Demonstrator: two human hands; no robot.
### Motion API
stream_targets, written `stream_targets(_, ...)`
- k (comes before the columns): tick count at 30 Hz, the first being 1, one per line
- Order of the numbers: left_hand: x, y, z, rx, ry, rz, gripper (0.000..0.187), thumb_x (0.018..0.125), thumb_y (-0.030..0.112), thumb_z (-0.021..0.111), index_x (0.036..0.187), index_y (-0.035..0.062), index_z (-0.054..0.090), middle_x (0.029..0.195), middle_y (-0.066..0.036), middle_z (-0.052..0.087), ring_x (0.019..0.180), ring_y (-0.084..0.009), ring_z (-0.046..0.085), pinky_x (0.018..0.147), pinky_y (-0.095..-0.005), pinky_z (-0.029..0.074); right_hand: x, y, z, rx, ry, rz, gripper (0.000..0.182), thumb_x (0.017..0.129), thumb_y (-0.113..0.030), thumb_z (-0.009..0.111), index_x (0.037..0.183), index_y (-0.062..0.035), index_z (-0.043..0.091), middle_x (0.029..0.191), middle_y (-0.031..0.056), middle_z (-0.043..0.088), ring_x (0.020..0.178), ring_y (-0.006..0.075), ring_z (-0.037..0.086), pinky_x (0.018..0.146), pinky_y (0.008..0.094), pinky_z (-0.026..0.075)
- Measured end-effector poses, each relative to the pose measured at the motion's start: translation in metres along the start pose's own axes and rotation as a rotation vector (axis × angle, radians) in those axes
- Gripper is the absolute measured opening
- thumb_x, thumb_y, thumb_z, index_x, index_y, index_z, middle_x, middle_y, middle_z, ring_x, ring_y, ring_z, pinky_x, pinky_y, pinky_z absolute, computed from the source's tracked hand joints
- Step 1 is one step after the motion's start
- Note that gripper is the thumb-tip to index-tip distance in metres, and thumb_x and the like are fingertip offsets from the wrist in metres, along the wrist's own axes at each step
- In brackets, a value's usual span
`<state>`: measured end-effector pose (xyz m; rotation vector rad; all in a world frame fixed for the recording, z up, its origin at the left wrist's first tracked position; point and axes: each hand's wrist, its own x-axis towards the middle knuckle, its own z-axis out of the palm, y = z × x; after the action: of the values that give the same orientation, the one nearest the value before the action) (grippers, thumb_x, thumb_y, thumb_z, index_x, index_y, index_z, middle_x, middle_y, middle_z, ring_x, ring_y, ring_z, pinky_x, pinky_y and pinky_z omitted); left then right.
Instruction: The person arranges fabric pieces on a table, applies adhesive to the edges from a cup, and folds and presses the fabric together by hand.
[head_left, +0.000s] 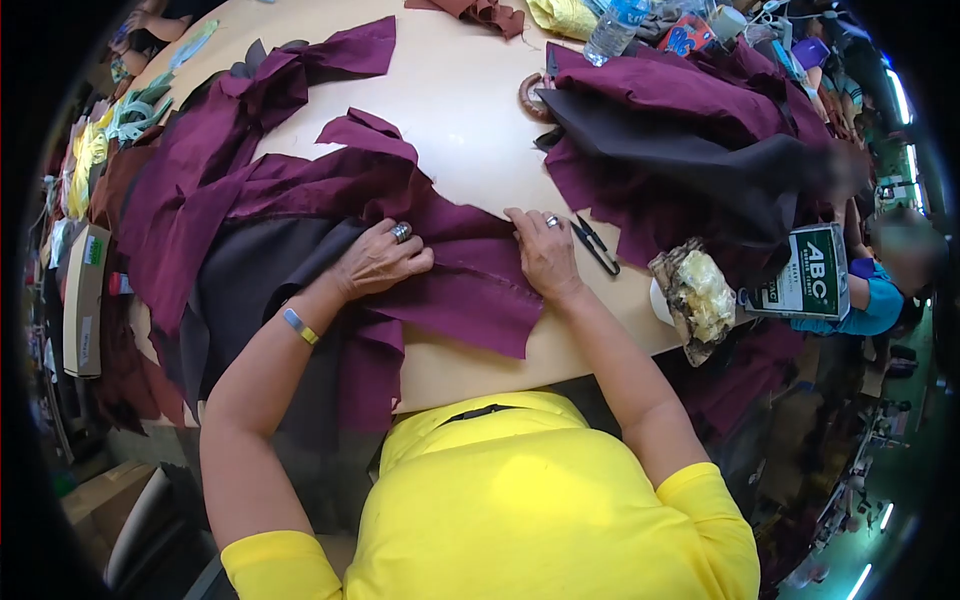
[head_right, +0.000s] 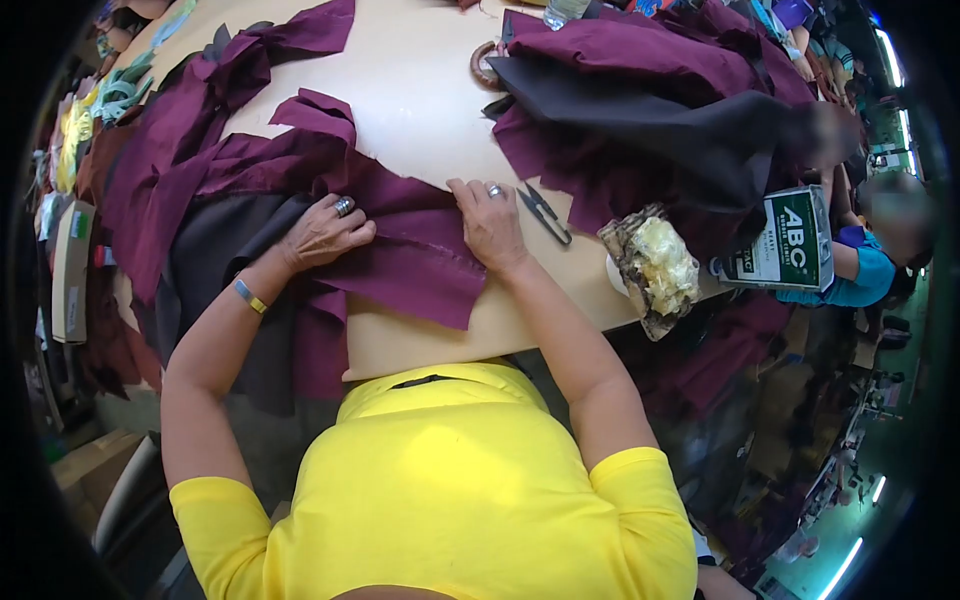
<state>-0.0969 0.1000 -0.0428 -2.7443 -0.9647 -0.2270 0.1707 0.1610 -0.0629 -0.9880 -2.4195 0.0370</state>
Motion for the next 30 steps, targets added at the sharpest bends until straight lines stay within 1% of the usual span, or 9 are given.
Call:
stream_targets(1,0.003,0.000,-0.003,-0.002,0.027,-0.003,0.012,0.077,0.014,0.047,0.089,0.0116,0.048,0.076,-0.003,0.050,0.072,-0.0178,0.052,0.066,-0.0311,0.042,0.000,-0.001,-0.001,0.002,-0.005,0.004,0.029,0.079,-0.005,0.050,0.107,-0.0096,0.054,0.081,0.0063,0.053,0.075,0.0228,0.054,0.074,0.0362,0.038)
stream_targets(5,0.001,0.002,-0.006,-0.079,-0.107,-0.062,0.014,0.078,0.017,0.050,0.090,0.0108,0.049,0.083,-0.004,0.050,0.084,-0.0200,0.051,0.073,-0.0316,0.040,-0.002,-0.002,0.000,0.012,-0.006,0.009,0.029,0.080,-0.005,0.050,0.108,-0.0099,0.053,0.082,0.0061,0.053,0.075,0.0223,0.054,0.074,0.0358,0.038)
stream_targets(8,-0.003,0.000,0.001,-0.115,0.004,-0.075,0.013,0.077,0.017,0.049,0.088,0.0102,0.049,0.085,-0.005,0.050,0.085,-0.0200,0.051,0.075,-0.0320,0.041,-0.001,0.000,0.000,-0.001,-0.008,0.012,0.029,0.080,-0.005,0.050,0.109,-0.0100,0.053,0.082,0.0057,0.053,0.076,0.0219,0.054,0.074,0.0355,0.037)
stream_targets(11,-0.005,0.000,0.001,-0.096,-0.031,-0.033,0.013,0.077,0.017,0.049,0.088,0.0097,0.050,0.085,-0.005,0.050,0.085,-0.0202,0.051,0.076,-0.0328,0.041,-0.001,0.000,0.001,0.020,-0.016,0.016,0.034,0.079,-0.005,0.053,0.112,-0.0111,0.051,0.084,0.0065,0.054,0.079,0.0233,0.053,0.075,0.0367,0.037)
stream_targets(16,-0.005,-0.003,0.001,-0.037,0.042,0.008,0.008,0.077,0.015,0.048,0.085,0.0117,0.049,0.076,-0.003,0.051,0.074,-0.0190,0.052,0.068,-0.0313,0.042,-0.002,0.000,0.001,0.042,-0.043,0.026,0.037,0.079,-0.003,0.055,0.114,-0.0118,0.050,0.087,0.0071,0.055,0.083,0.0243,0.054,0.076,0.0374,0.037)
stream_targets(19,-0.007,-0.005,0.002,-0.007,0.047,-0.009,0.011,0.077,0.015,0.049,0.087,0.0111,0.048,0.070,-0.002,0.052,0.070,-0.0192,0.053,0.068,-0.0316,0.042,-0.001,0.000,0.003,0.014,0.006,-0.004,0.027,0.082,-0.007,0.052,0.109,-0.0110,0.052,0.082,0.0050,0.054,0.077,0.0209,0.054,0.076,0.0363,0.037)
stream_targets(25,-0.010,-0.001,0.006,-0.055,0.011,-0.056,0.019,0.077,0.015,0.050,0.095,0.0110,0.052,0.084,-0.005,0.054,0.082,-0.0200,0.054,0.077,-0.0347,0.042,0.000,0.000,0.001,0.058,-0.012,0.028,0.030,0.081,-0.006,0.054,0.110,-0.0114,0.051,0.085,0.0053,0.055,0.079,0.0219,0.055,0.077,0.0370,0.036)
stream_targets(28,-0.014,-0.007,-0.002,-0.058,-0.005,-0.027,0.019,0.077,0.015,0.049,0.096,0.0107,0.053,0.088,-0.006,0.054,0.086,-0.0203,0.053,0.080,-0.0350,0.042,0.000,0.002,0.001,0.105,-0.015,0.032,0.034,0.080,-0.004,0.054,0.112,-0.0119,0.049,0.087,0.0060,0.056,0.081,0.0227,0.055,0.078,0.0374,0.036)
stream_targets(30,-0.010,-0.009,-0.011,-0.038,-0.070,-0.086,0.016,0.078,0.015,0.048,0.092,0.0106,0.052,0.090,-0.006,0.051,0.093,-0.0215,0.051,0.083,-0.0373,0.040,-0.002,0.001,0.002,0.144,-0.056,0.072,0.037,0.079,-0.001,0.054,0.114,-0.0120,0.049,0.090,0.0072,0.056,0.085,0.0242,0.055,0.079,0.0375,0.035)
